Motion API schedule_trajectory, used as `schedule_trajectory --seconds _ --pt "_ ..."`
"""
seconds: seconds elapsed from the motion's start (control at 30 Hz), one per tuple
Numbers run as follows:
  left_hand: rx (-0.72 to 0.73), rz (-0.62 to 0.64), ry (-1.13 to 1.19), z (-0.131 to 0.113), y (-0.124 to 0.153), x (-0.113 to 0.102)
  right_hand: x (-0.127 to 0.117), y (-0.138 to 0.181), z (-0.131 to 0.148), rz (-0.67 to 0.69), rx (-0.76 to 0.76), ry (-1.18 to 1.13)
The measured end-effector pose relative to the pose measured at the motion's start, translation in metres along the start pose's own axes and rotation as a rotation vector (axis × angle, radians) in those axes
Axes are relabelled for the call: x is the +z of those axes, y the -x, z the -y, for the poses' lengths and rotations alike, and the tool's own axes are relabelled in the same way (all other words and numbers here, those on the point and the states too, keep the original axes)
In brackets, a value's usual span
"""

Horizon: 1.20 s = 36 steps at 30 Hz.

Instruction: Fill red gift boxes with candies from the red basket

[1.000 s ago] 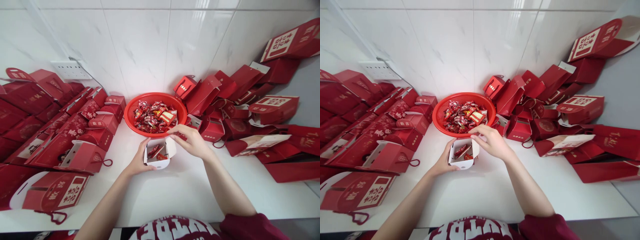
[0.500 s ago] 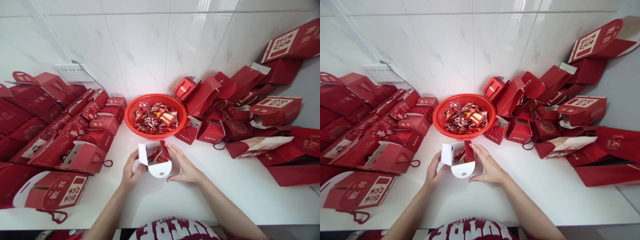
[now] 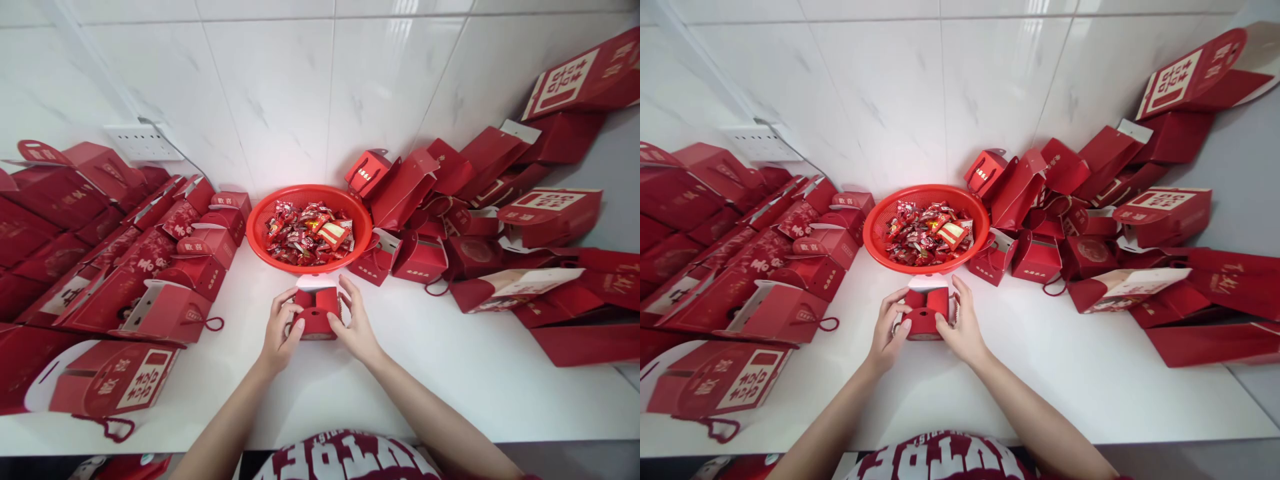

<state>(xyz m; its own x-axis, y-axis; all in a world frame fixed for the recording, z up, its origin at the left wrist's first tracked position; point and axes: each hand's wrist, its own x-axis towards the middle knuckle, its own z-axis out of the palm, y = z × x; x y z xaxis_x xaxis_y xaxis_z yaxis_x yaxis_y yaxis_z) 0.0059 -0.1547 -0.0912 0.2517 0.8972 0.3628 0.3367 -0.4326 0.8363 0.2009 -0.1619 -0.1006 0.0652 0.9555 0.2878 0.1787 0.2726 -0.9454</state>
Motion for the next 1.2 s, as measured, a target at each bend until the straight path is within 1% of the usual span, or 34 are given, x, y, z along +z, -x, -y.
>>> schedule_trajectory --seconds 0.07,0.13,0.27,0.37,0.47,0.53,0.6,0.67,0.7,0.73,0.83,0.87,0.9,0.93,1.03,1.13,1.2 --pt "-0.004 0.016 0.079 0.001 0.000 0.002 -0.001 -0.001 -0.002 0.102 0.081 -0.099" --pt "0.017 0.025 0.127 0.003 0.000 0.002 -0.005 -0.001 -0.002 0.166 0.091 -0.161" --pt "0.095 0.028 0.062 0.008 -0.001 0.001 -0.012 0.000 0.004 0.177 -0.014 -0.181" --pt "0.122 0.031 0.004 0.009 0.001 0.000 -0.016 0.004 0.009 0.211 -0.071 -0.189" --pt "0.145 0.029 -0.056 0.010 0.003 -0.003 -0.018 0.008 0.012 0.211 -0.135 -0.115" --pt "0.187 0.017 -0.104 0.011 0.005 -0.008 -0.020 0.011 0.013 0.233 -0.191 -0.027" --pt "0.241 -0.036 -0.177 0.009 0.006 -0.014 -0.019 0.013 0.014 0.261 -0.256 0.066" --pt "0.284 -0.117 -0.289 -0.001 0.008 -0.020 -0.016 0.016 0.012 0.272 -0.323 0.150" --pt "0.292 -0.121 -0.362 -0.008 0.009 -0.021 -0.014 0.017 0.011 0.276 -0.357 0.184" --pt "0.291 -0.082 -0.443 -0.018 0.011 -0.021 -0.012 0.019 0.009 0.285 -0.390 0.213" --pt "0.250 0.159 -0.699 -0.046 0.019 -0.017 -0.005 0.023 0.008 0.347 -0.452 0.260" --pt "0.225 0.194 -0.774 -0.054 0.023 -0.014 -0.004 0.025 0.008 0.360 -0.450 0.259" --pt "0.192 0.201 -0.840 -0.059 0.027 -0.012 -0.004 0.026 0.009 0.361 -0.436 0.249" --pt "0.151 0.183 -0.895 -0.062 0.029 -0.011 -0.004 0.027 0.010 0.350 -0.416 0.233" --pt "-0.015 0.134 -0.963 -0.062 0.033 -0.015 -0.010 0.027 0.012 0.270 -0.380 0.185" --pt "-0.137 0.188 -0.853 -0.057 0.028 -0.031 -0.018 0.024 0.012 0.205 -0.384 0.188" --pt "-0.161 0.213 -0.741 -0.055 0.020 -0.045 -0.022 0.022 0.011 0.181 -0.389 0.205"
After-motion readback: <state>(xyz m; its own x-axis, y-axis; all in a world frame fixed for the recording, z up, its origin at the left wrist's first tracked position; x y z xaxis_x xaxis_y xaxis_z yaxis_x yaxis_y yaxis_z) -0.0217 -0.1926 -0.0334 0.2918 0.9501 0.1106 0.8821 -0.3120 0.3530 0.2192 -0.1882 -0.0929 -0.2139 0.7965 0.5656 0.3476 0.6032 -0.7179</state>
